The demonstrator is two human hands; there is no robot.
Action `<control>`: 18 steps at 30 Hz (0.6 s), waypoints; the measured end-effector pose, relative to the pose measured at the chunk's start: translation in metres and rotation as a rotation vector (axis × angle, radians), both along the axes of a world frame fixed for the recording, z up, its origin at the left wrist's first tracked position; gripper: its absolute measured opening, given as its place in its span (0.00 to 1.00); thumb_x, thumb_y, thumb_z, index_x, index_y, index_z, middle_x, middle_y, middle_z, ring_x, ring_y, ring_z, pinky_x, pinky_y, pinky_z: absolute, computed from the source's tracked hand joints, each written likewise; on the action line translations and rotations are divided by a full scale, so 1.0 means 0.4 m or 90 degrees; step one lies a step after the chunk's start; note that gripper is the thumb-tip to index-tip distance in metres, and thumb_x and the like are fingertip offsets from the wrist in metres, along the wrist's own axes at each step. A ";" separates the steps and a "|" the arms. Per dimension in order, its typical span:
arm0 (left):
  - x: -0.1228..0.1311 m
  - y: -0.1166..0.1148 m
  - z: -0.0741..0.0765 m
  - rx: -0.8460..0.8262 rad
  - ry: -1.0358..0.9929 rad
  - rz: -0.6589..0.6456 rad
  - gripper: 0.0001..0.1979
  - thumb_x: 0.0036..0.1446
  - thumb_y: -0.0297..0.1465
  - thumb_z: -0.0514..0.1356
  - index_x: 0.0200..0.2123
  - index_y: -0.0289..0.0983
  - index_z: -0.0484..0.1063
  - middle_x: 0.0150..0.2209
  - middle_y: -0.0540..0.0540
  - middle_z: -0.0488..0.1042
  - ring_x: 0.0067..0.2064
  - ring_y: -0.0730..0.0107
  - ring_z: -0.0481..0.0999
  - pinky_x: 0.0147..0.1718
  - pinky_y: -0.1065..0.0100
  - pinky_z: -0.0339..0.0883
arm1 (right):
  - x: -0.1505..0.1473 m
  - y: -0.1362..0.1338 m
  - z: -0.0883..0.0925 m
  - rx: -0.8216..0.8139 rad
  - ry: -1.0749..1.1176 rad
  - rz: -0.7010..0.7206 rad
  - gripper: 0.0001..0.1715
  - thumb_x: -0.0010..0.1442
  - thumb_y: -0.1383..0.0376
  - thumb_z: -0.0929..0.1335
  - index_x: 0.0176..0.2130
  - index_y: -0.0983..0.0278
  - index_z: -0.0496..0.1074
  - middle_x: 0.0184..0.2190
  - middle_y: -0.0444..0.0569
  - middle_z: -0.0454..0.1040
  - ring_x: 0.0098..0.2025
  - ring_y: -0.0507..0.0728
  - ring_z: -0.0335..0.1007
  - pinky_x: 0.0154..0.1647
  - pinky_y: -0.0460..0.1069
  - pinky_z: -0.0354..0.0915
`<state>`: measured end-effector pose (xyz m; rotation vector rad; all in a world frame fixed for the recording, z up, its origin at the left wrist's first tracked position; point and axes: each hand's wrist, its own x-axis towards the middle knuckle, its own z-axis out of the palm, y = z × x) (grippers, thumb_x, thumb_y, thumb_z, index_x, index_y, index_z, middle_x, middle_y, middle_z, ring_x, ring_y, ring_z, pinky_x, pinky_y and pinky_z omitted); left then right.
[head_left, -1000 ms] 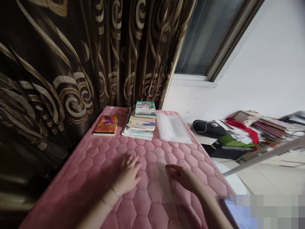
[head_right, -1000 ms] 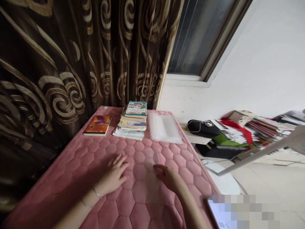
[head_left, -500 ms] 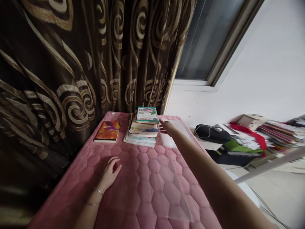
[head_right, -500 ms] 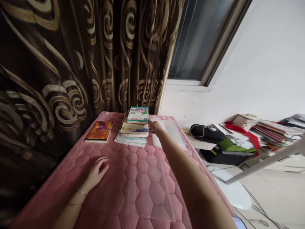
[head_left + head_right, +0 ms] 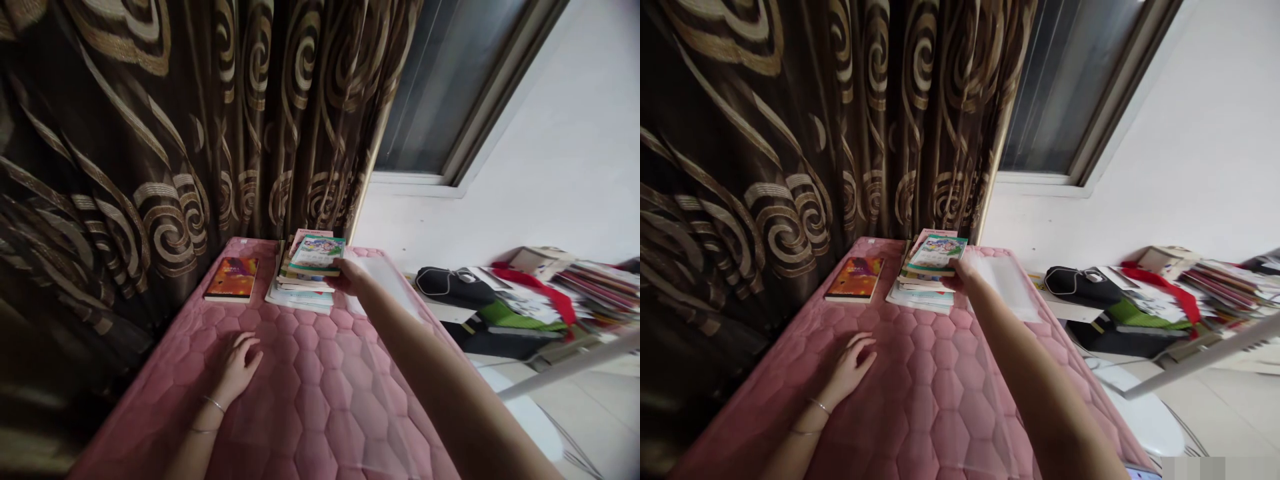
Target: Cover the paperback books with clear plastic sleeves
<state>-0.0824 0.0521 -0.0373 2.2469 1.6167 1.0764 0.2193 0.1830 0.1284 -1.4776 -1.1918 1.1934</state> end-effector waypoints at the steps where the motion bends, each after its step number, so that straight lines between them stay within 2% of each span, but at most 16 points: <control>1: 0.001 0.000 0.002 -0.002 0.005 0.000 0.10 0.57 0.32 0.55 0.42 0.39 0.71 0.48 0.44 0.72 0.51 0.63 0.71 0.52 0.57 0.66 | -0.003 -0.013 -0.005 -0.019 0.025 0.013 0.11 0.63 0.67 0.59 0.33 0.70 0.66 0.21 0.47 0.70 0.24 0.50 0.71 0.29 0.45 0.68; 4: 0.002 0.000 0.008 -0.003 0.011 -0.003 0.10 0.57 0.32 0.55 0.42 0.40 0.72 0.47 0.44 0.72 0.50 0.63 0.72 0.52 0.57 0.66 | -0.010 -0.037 -0.012 -0.030 0.082 0.021 0.12 0.65 0.67 0.58 0.34 0.72 0.64 0.21 0.47 0.70 0.24 0.48 0.69 0.29 0.43 0.66; 7: 0.003 0.000 0.012 0.006 0.008 -0.009 0.10 0.57 0.31 0.55 0.42 0.39 0.72 0.47 0.44 0.73 0.50 0.64 0.72 0.52 0.58 0.67 | -0.008 -0.054 -0.009 -0.007 0.114 -0.002 0.08 0.65 0.66 0.59 0.35 0.68 0.62 0.22 0.44 0.69 0.20 0.46 0.65 0.24 0.40 0.64; 10: 0.003 0.001 0.014 0.011 0.007 -0.008 0.10 0.57 0.30 0.55 0.42 0.39 0.72 0.47 0.44 0.73 0.50 0.63 0.72 0.52 0.57 0.66 | 0.009 -0.115 -0.020 0.028 0.127 -0.005 0.04 0.61 0.65 0.63 0.35 0.64 0.63 0.22 0.42 0.69 0.19 0.46 0.62 0.19 0.40 0.61; 14: -0.001 -0.001 0.019 0.010 0.007 -0.001 0.10 0.57 0.30 0.55 0.42 0.38 0.71 0.48 0.43 0.71 0.51 0.63 0.71 0.53 0.58 0.66 | 0.053 -0.307 -0.074 0.082 0.057 0.031 0.12 0.58 0.55 0.64 0.31 0.61 0.63 0.20 0.41 0.66 0.18 0.49 0.60 0.17 0.43 0.59; 18: 0.021 -0.028 0.053 0.032 0.001 0.021 0.12 0.59 0.29 0.53 0.45 0.39 0.70 0.53 0.42 0.67 0.54 0.62 0.69 0.56 0.57 0.64 | 0.099 -0.516 -0.129 0.037 -0.018 0.027 0.22 0.56 0.46 0.63 0.37 0.60 0.69 0.19 0.44 0.65 0.19 0.53 0.61 0.18 0.47 0.61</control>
